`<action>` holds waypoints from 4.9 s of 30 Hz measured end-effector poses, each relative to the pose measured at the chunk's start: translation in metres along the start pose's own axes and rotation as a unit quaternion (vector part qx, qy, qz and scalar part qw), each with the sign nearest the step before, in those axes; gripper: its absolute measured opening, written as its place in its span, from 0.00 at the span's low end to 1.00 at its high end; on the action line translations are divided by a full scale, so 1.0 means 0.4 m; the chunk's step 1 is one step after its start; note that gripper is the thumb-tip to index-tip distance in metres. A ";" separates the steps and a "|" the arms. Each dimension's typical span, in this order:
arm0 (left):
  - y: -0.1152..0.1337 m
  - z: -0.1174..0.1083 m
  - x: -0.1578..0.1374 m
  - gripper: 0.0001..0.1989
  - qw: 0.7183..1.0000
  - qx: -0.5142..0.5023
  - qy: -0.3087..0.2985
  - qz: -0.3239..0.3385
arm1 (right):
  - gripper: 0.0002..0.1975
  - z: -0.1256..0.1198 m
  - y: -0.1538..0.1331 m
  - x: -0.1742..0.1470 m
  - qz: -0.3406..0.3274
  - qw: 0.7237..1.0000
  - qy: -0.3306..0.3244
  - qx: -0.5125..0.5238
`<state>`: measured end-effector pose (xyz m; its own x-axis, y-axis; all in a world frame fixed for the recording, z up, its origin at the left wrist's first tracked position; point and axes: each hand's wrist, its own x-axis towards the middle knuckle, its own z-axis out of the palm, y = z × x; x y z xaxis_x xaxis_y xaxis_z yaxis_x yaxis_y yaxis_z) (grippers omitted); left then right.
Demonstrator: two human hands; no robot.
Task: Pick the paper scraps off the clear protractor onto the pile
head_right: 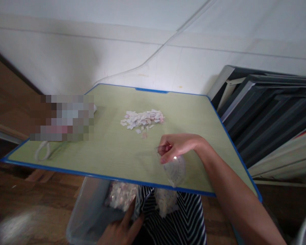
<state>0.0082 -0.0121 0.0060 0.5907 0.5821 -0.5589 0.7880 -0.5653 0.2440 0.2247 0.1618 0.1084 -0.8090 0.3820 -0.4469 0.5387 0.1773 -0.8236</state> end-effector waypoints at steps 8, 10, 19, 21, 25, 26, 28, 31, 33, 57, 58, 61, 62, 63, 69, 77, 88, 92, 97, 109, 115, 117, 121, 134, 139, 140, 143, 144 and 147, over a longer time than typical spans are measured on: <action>0.000 -0.008 0.000 0.23 1.000 0.007 -0.010 -0.002 | 0.17 -0.001 0.011 0.007 0.041 0.999 0.032 0.003; 0.000 -0.008 0.000 0.23 1.000 0.006 -0.006 0.003 | 0.17 0.003 0.009 0.012 0.033 0.999 0.015 0.000; 0.000 -0.003 0.006 0.24 1.000 0.001 -0.015 0.001 | 0.19 -0.027 0.023 -0.020 0.009 0.998 0.060 0.014; 0.000 -0.005 0.004 0.23 1.000 -0.002 -0.015 0.001 | 0.20 -0.033 0.029 -0.029 0.016 0.998 0.063 0.006; 0.000 -0.007 -0.001 0.23 1.000 0.001 -0.012 0.000 | 0.18 -0.024 0.027 -0.023 0.053 0.999 0.011 0.001; 0.000 -0.008 -0.001 0.24 1.000 0.000 -0.011 0.002 | 0.18 -0.019 0.024 -0.019 0.058 0.998 0.000 0.002; 0.000 -0.007 -0.001 0.24 1.000 -0.002 -0.012 0.003 | 0.17 -0.011 0.016 -0.012 0.062 0.998 -0.011 0.003; 0.000 -0.006 0.001 0.26 1.000 0.003 -0.015 0.001 | 0.17 -0.004 0.006 -0.008 0.052 0.999 -0.016 -0.002; 0.000 -0.005 0.002 0.27 1.000 0.005 -0.009 -0.002 | 0.17 -0.003 0.002 -0.008 0.045 0.999 -0.025 0.005; 0.002 -0.007 0.002 0.26 1.000 0.000 -0.007 -0.005 | 0.18 0.021 0.019 0.077 0.003 0.947 0.311 0.086; 0.002 -0.008 0.001 0.25 1.000 0.001 -0.007 -0.006 | 0.18 0.029 0.014 0.084 -0.003 0.946 0.312 0.084; 0.004 -0.010 0.000 0.25 1.000 0.006 -0.006 -0.007 | 0.18 0.059 -0.003 0.106 -0.024 0.948 0.309 0.076; 0.005 -0.010 0.000 0.25 1.000 0.006 -0.006 -0.007 | 0.17 0.071 -0.009 0.114 -0.030 0.949 0.306 0.073; 0.006 -0.011 -0.001 0.25 1.000 0.006 -0.006 -0.008 | 0.17 0.082 -0.017 0.122 -0.034 0.951 0.301 0.071; 0.007 -0.014 0.000 0.26 1.000 0.011 -0.016 -0.017 | 0.19 0.133 -0.049 0.149 -0.049 0.959 0.274 0.061; 0.006 -0.022 0.000 0.22 1.000 -0.004 -0.017 -0.015 | 0.17 0.121 -0.030 0.150 -0.046 0.939 0.316 0.124; 0.002 -0.016 0.000 0.21 1.000 -0.015 -0.003 -0.008 | 0.18 0.151 -0.051 0.155 -0.066 0.950 0.276 0.129; 0.003 -0.015 0.000 0.24 1.000 -0.001 -0.010 -0.006 | 0.19 0.092 -0.023 0.129 -0.062 0.908 0.391 0.137; 0.008 -0.025 0.000 0.22 1.000 0.006 -0.021 -0.009 | 0.19 -0.002 0.045 0.075 -0.026 0.825 0.549 0.133; 0.001 -0.006 0.005 0.22 1.000 0.013 -0.011 0.000 | 0.19 0.028 0.028 0.105 -0.005 0.899 0.428 0.090; 0.006 -0.041 0.004 0.22 0.998 0.007 -0.059 -0.007 | 0.20 0.033 0.016 0.100 -0.011 0.884 0.455 0.107; 0.006 -0.043 0.005 0.21 0.998 0.004 -0.060 -0.008 | 0.21 0.027 0.023 0.098 -0.012 0.872 0.482 0.088; 0.004 -0.026 0.006 0.19 0.999 0.013 -0.035 -0.002 | 0.21 0.034 0.032 0.114 -0.013 0.884 0.464 0.063; 0.001 -0.003 0.006 0.22 1.000 0.003 -0.003 0.001 | 0.16 0.138 -0.043 0.159 -0.065 0.948 0.303 0.080; 0.008 -0.022 0.002 0.19 1.000 -0.006 -0.012 -0.008 | 0.17 0.110 -0.015 0.162 -0.062 0.895 0.426 0.116; 0.009 -0.026 0.001 0.19 1.000 -0.006 -0.017 -0.009 | 0.16 0.103 -0.011 0.162 -0.052 0.889 0.440 0.114; 0.006 -0.026 0.002 0.20 1.000 -0.004 -0.026 -0.002 | 0.16 0.094 -0.007 0.162 -0.034 0.894 0.434 0.103; 0.004 -0.022 0.003 0.20 1.000 -0.004 -0.022 0.002 | 0.16 0.096 -0.009 0.161 -0.034 0.902 0.419 0.098; -0.002 -0.005 0.006 0.19 1.000 -0.005 0.001 0.011 | 0.16 0.110 -0.026 0.160 -0.036 0.926 0.367 0.079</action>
<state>0.0093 -0.0091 0.0060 0.6086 0.5706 -0.5514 0.7761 -0.5726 0.2641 0.1569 0.1445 0.0728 -0.4318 0.8986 -0.0784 0.4007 0.1132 -0.9092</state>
